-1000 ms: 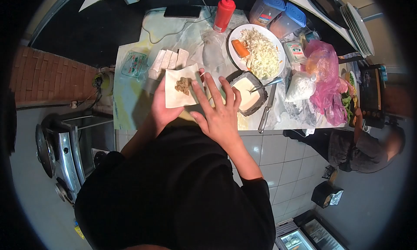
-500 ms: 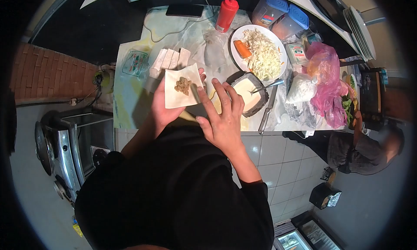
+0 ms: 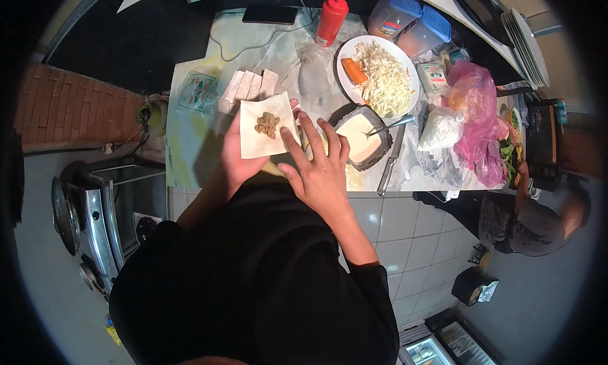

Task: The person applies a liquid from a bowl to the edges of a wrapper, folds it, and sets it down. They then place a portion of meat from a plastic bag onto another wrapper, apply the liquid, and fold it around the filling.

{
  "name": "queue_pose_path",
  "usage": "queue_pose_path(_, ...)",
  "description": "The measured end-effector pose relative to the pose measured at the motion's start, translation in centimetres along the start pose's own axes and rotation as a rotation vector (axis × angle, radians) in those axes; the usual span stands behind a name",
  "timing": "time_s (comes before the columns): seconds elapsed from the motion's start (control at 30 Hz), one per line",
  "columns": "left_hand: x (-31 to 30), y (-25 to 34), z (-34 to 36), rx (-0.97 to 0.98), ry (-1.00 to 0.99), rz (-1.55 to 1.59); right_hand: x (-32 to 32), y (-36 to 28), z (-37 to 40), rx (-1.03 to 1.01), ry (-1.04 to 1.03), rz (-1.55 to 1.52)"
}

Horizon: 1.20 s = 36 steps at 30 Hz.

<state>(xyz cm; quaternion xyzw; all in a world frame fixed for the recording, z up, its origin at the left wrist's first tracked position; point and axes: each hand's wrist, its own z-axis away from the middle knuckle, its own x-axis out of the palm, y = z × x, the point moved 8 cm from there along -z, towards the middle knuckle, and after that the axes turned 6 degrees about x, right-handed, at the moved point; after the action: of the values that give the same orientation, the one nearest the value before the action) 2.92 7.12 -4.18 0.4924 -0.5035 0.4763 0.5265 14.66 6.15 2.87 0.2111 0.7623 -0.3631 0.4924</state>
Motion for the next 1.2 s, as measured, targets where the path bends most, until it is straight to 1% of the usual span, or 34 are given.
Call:
queue_pose_path(0.07,-0.3,0.2,0.0,0.021,0.080,-0.128,-0.6,0.2,0.4,-0.006,0.017,-0.024)
queue_pose_path(0.13,-0.4,0.2,0.0,0.030,0.070,-0.145,-1.3,0.2,0.4,-0.005,0.038,-0.044)
queue_pose_path(0.17,-0.5,0.3,0.0,0.042,0.060,-0.163,-2.0,0.3,0.3,0.016,0.069,-0.121)
queue_pose_path(0.2,-0.6,0.2,0.0,0.040,0.061,-0.163,-2.4,0.5,0.3,0.035,0.099,-0.199)
queue_pose_path(0.23,-0.8,0.1,0.0,0.032,0.064,-0.128,-2.2,0.6,0.3,0.035,0.100,-0.199)
queue_pose_path(0.3,-0.8,0.0,0.0,0.025,0.066,-0.094,-1.5,2.2,0.3,0.182,0.105,-0.416)
queue_pose_path(0.33,-0.8,-0.2,0.0,0.018,0.081,-0.077,-1.8,2.3,0.1,0.208,0.128,-0.423)
queue_pose_path(0.4,-1.0,-0.3,0.0,0.010,0.098,-0.062,-1.9,2.5,-0.1,0.212,0.146,-0.477)
queue_pose_path(0.47,-0.9,-0.6,0.0,-0.011,0.052,-0.013,-2.2,3.0,-0.1,0.219,0.164,-0.533)
queue_pose_path(0.53,-1.4,-0.4,-0.1,-0.011,0.070,-0.047,-3.4,5.1,0.3,0.278,0.251,-0.540)
queue_pose_path(0.57,-1.8,-0.3,-0.1,-0.013,0.085,-0.077,-3.9,6.8,0.7,0.304,0.298,-0.481)
queue_pose_path(0.63,-2.4,0.1,0.1,-0.028,0.055,-0.071,-3.4,12.0,2.9,0.521,0.324,-0.423)
queue_pose_path(0.7,-3.0,1.0,-0.1,0.023,0.075,-0.069,-2.5,17.1,6.0,0.741,0.305,-0.442)
queue_pose_path(0.73,-3.2,1.4,0.1,0.053,0.080,-0.181,-2.0,19.0,7.6,0.782,0.293,-0.425)
queue_pose_path(0.77,-3.2,1.3,0.2,0.034,0.076,-0.176,-1.4,20.4,9.0,0.797,0.305,-0.414)
queue_pose_path(0.83,-3.3,1.8,0.2,0.079,0.119,-0.300,0.3,22.4,11.3,0.848,0.287,-0.639)
queue_pose_path(0.87,-3.2,1.7,0.2,0.077,0.124,-0.329,1.6,23.0,12.2,0.902,0.271,-0.900)
queue_pose_path(0.9,-2.9,1.4,0.0,0.056,0.119,-0.325,2.1,22.8,12.6,0.961,0.266,-1.093)
queue_pose_path(0.97,-3.0,1.1,0.0,0.048,0.195,-0.354,2.7,22.6,12.8,0.931,0.325,-1.324)
queue_pose_path(1.03,-3.3,0.8,-0.1,0.034,0.188,-0.353,3.1,22.8,13.1,0.937,0.331,-1.277)
queue_pose_path(1.1,-3.7,0.5,-0.2,-0.006,0.194,-0.284,3.4,22.4,12.7,0.937,0.331,-1.238)
queue_pose_path(1.13,-4.0,0.7,-0.3,-0.009,0.193,-0.290,2.4,21.9,12.1,0.894,0.318,-0.868)
queue_pose_path(1.17,-3.9,0.7,-0.3,-0.028,0.149,-0.229,1.4,21.1,11.5,0.836,0.300,-0.501)
queue_pose_path(1.2,-3.4,0.5,-0.5,-0.050,0.105,-0.165,1.0,20.3,11.2,0.777,0.281,-0.258)
